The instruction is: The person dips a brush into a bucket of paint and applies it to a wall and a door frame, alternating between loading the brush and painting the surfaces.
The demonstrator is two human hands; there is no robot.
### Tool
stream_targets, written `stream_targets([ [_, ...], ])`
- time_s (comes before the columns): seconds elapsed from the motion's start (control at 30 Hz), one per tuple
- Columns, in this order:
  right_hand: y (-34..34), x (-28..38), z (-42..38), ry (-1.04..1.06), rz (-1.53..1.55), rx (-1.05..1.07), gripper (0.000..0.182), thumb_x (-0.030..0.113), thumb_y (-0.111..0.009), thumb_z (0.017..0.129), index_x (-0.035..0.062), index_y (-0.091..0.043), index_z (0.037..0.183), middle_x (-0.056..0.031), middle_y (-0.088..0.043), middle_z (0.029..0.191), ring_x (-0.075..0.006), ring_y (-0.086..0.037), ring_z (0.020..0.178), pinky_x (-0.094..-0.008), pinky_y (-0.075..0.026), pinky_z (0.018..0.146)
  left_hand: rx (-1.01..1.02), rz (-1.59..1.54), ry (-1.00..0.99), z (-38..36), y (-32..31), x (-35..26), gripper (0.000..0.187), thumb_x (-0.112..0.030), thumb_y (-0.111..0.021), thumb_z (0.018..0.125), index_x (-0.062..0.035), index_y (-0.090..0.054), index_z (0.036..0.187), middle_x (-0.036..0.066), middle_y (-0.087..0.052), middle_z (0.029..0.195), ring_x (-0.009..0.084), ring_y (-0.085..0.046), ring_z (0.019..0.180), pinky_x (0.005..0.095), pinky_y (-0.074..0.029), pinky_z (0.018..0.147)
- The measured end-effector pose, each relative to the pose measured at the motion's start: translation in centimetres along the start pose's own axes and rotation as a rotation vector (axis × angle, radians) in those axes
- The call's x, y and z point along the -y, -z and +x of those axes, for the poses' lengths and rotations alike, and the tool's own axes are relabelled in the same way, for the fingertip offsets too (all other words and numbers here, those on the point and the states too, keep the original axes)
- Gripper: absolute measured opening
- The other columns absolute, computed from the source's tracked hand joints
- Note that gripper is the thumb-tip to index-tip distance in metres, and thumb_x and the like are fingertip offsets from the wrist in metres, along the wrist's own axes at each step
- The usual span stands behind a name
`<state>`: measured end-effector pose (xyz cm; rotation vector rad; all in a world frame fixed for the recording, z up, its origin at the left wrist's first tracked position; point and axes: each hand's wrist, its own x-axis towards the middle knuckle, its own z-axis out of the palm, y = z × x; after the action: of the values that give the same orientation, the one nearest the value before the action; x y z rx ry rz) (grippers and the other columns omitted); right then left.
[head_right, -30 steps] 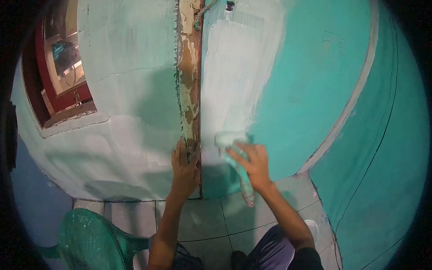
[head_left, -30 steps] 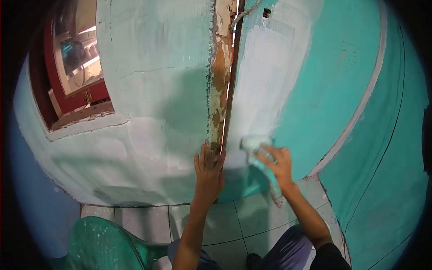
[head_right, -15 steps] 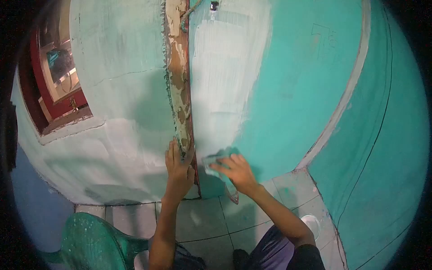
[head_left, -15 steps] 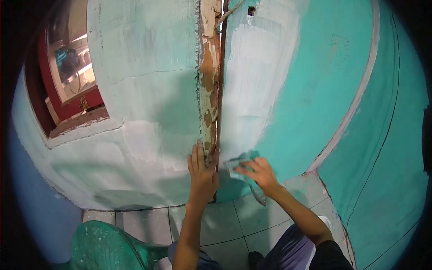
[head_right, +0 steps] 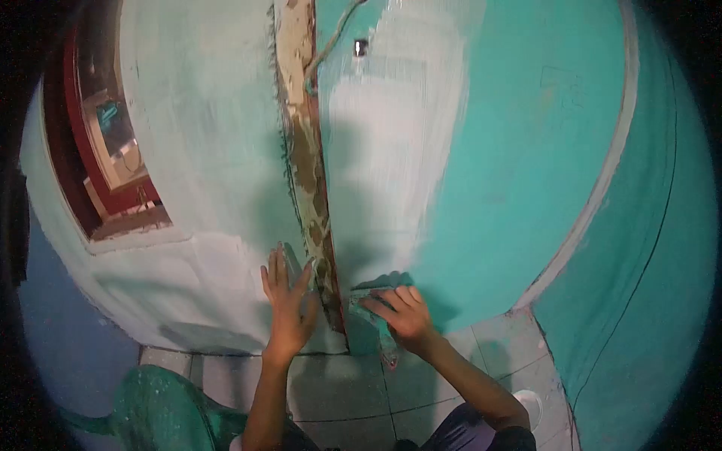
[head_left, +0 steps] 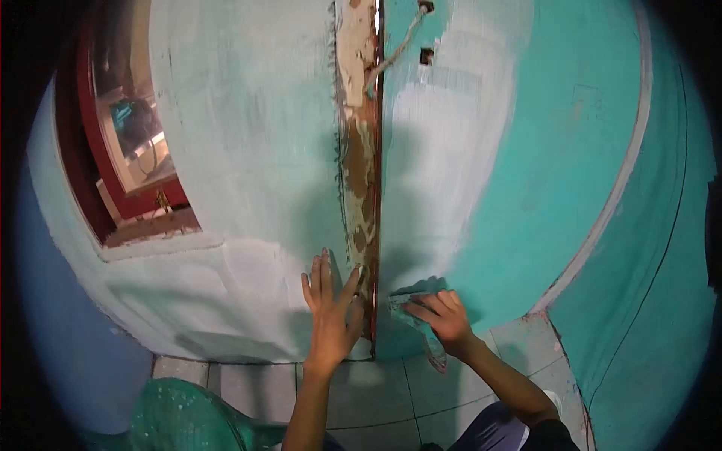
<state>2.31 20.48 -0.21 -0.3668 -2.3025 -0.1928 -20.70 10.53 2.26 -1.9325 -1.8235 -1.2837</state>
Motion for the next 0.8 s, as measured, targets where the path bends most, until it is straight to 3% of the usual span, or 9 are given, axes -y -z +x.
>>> stream_targets([
  [0.17,6.3,-1.4,8.2,0.051,-0.075,-0.009,0.041,0.014,-0.067,0.079,0.0110,-0.070,0.120,-0.0072,-0.066,0.120,-0.0246,-0.057,0.093,-0.0381,-0.041,0.083,-0.189,0.038,-0.163,8.3,2.8,-1.3,0.058,-0.003,-0.058,0.089,-0.0133,-0.053,0.147,0.025,-0.019,0.166,0.0461,-0.012,0.154,0.0643,-0.006,0.121],
  [0.23,8.4,-1.5,11.5,0.079,-0.059,-0.187,0.051,-0.001,-0.059,0.071,0.0108,-0.071,0.118,-0.0078,-0.065,0.122,-0.0257,-0.057,0.094,-0.0399,-0.042,0.081,-0.290,0.082,-0.291,12.4,5.1,-2.7,0.058,-0.004,-0.058,0.089,-0.0123,-0.053,0.147,0.025,-0.024,0.164,0.0467,-0.016,0.153,0.0636,-0.011,0.121],
  [0.37,13.1,-1.8,17.7,0.111,-0.188,-0.362,0.049,-0.003,-0.059,0.071,0.0102,-0.072,0.117,-0.0084,-0.066,0.124,-0.0266,-0.058,0.096,-0.0414,-0.043,0.085,-0.409,0.072,-0.482,19.9,8.7,-4.6,0.057,-0.007,-0.061,0.089,-0.0096,-0.053,0.145,0.023,-0.033,0.161,0.0459,-0.023,0.151,0.0612,-0.016,0.121],
  [0.57,17.0,-2.1,24.2,0.155,-0.285,-0.516,0.053,-0.004,-0.060,0.071,0.0133,-0.072,0.119,-0.0089,-0.068,0.119,-0.0265,-0.058,0.094,-0.0404,-0.045,0.084,-0.408,0.149,-0.591,25.0,12.3,-5.9,0.060,-0.014,-0.068,0.088,-0.0131,-0.052,0.146,0.016,-0.037,0.160,0.0373,-0.028,0.151,0.0576,-0.020,0.122],
  [0.7,17.8,-1.6,24.0,0.190,-0.339,-0.534,0.056,-0.005,-0.061,0.069,0.0147,-0.071,0.120,-0.0086,-0.068,0.120,-0.0263,-0.057,0.093,-0.0397,-0.046,0.082,-0.396,0.205,-0.639,25.9,13.0,-5.3,0.056,-0.018,-0.065,0.092,-0.0139,-0.052,0.146,0.012,-0.040,0.159,0.0306,-0.034,0.148,0.0503,-0.025,0.121],
  [0.77,16.6,-1.0,21.7,0.147,-0.373,-0.322,0.057,-0.006,-0.062,0.068,0.0161,-0.072,0.120,-0.0072,-0.067,0.122,-0.0261,-0.058,0.091,-0.0399,-0.047,0.082,-0.429,0.322,-0.658,26.2,13.2,-4.9,0.053,-0.020,-0.062,0.094,-0.0151,-0.052,0.146,0.008,-0.045,0.157,0.0246,-0.039,0.146,0.0433,-0.029,0.120],
  [0.8,15.7,-0.9,20.5,0.148,-0.380,-0.325,0.057,-0.006,-0.062,0.068,0.0161,-0.072,0.120,-0.0072,-0.067,0.122,-0.0261,-0.058,0.091,-0.0399,-0.047,0.082,-0.434,0.320,-0.664,26.4,13.0,-4.7,0.053,-0.020,-0.062,0.094,-0.0151,-0.052,0.146,0.008,-0.045,0.157,0.0246,-0.039,0.146,0.0433,-0.029,0.120],
])
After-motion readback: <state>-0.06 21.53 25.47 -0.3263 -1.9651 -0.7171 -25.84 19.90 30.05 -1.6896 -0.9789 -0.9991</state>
